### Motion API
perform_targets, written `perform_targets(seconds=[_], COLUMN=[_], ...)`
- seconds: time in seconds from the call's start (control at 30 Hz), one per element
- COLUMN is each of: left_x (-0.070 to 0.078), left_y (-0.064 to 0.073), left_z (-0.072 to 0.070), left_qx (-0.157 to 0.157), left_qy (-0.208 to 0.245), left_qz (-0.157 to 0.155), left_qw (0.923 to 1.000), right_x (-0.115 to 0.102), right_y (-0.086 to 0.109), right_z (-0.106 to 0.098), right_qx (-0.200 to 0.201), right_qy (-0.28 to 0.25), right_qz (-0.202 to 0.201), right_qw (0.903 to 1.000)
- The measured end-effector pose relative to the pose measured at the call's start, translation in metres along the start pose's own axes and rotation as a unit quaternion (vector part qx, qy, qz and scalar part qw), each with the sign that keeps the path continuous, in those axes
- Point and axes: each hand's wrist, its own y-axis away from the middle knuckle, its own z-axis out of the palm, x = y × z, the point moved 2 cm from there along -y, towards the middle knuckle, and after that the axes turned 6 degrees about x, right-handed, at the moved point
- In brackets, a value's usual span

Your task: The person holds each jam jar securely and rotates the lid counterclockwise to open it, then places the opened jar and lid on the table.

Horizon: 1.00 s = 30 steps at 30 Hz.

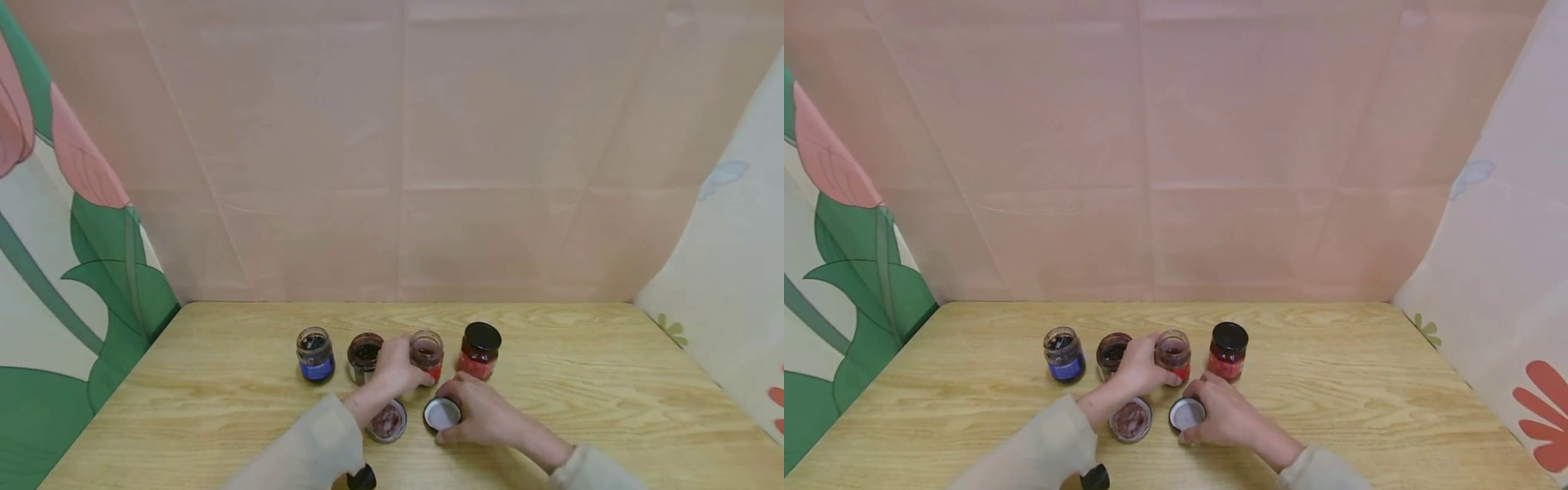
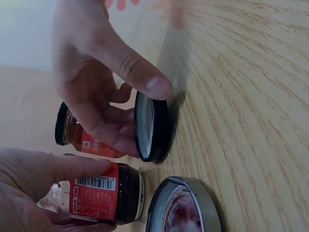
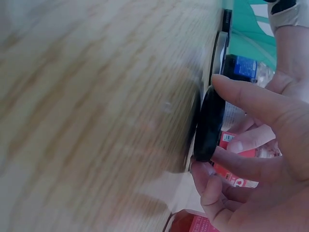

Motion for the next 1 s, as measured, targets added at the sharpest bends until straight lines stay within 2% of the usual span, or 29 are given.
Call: perform_targets(seconds=[0.13, 0.4, 0.83, 1.0], left_x=[0.0001, -0.0013, -0.0005, 0.0028], left_y=[-0.0002, -0.0036, -0.0033, -0.0021], left_z=[-0.0002, -0.001, 0.0018, -0.0004], left_qx=[-0.004, -0.001, 0.01, 0.01], left_qy=[0.0, 0.022, 0.03, 0.035], left_qz=[-0.006, -0.021, -0.002, -0.001], left_qw=[1.0, 0.9995, 0.9995, 0.9993], right_x=[0.0001, -0.0017, -0.002, -0.003], right_y=[-0.002, -0.0051, -0.003, -0.0004], right_z=[0.0021, 0.0067, 0.0077, -0.0007], right_qx=[-0.008, 0.002, 0.02, 0.01], right_qy=[0.003, 0.01, 0.019, 0.005], right_qz=[0.007, 0.006, -0.008, 0.009], right_qw=[0.9999, 0.9999, 0.9996, 0.9999])
